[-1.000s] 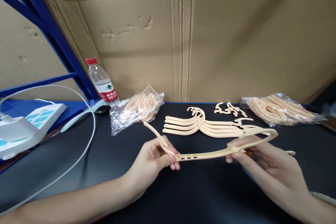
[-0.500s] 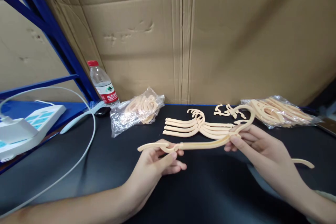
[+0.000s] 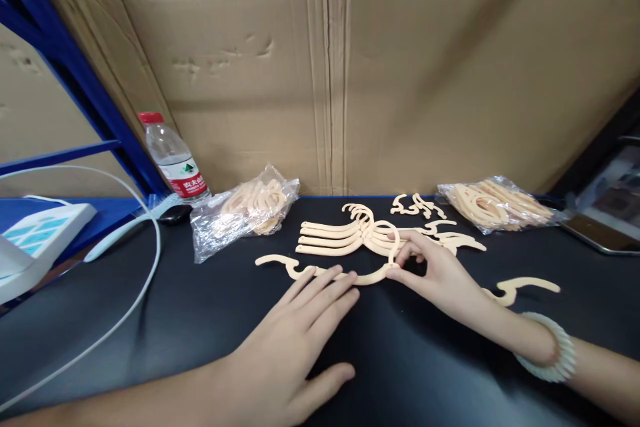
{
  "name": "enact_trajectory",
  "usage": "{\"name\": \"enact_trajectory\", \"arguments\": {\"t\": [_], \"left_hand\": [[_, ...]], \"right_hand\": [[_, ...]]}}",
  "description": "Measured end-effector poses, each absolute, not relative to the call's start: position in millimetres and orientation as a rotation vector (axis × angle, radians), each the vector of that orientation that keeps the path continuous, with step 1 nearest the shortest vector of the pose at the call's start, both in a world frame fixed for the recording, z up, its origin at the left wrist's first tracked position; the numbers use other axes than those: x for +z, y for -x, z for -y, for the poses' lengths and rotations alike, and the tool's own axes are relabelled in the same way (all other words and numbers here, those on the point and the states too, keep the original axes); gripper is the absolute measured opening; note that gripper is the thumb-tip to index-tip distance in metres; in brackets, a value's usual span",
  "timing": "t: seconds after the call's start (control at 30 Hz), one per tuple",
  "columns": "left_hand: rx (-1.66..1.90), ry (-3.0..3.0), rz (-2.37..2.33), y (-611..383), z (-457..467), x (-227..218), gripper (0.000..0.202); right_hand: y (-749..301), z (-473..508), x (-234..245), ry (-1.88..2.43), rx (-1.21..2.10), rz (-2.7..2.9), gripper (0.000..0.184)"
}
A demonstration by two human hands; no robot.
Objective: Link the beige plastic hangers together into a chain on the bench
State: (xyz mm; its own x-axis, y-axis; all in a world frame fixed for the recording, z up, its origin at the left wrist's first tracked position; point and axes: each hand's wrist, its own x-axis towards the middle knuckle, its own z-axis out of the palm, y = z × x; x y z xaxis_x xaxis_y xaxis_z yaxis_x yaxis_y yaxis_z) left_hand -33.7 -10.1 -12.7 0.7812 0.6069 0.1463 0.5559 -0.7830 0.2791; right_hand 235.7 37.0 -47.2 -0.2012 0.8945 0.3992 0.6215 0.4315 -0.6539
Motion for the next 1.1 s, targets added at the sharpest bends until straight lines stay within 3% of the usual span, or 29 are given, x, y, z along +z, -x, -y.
{"name": "enact_trajectory", "arguments": {"t": [0.1, 0.23, 0.37, 0.77, 1.1], "left_hand": [[0.163, -2.774, -0.976, 36, 0, -20, 0.078], [0.08, -2.762, -1.002, 36, -10, -25, 0.083], [0.095, -2.78, -1.035, 32, -15, -25, 0.086], [-0.025, -2.796, -1.132, 16, -46, -18, 0.09], [0.097, -2.814, -1.103, 21, -37, -22, 0.079]], "right_hand": [[-239, -35, -50, 1.324, 0.146, 2.081, 0.03], [-239, -30, -53, 1.445, -0.121, 2.347, 0.053], [-237, -35, -54, 1.546, -0.121, 2.496, 0.063], [-241, -81, -52, 1.515, -0.146, 2.513, 0.063], [-243, -71, -45, 1.427, -0.137, 2.488, 0.067]]}}
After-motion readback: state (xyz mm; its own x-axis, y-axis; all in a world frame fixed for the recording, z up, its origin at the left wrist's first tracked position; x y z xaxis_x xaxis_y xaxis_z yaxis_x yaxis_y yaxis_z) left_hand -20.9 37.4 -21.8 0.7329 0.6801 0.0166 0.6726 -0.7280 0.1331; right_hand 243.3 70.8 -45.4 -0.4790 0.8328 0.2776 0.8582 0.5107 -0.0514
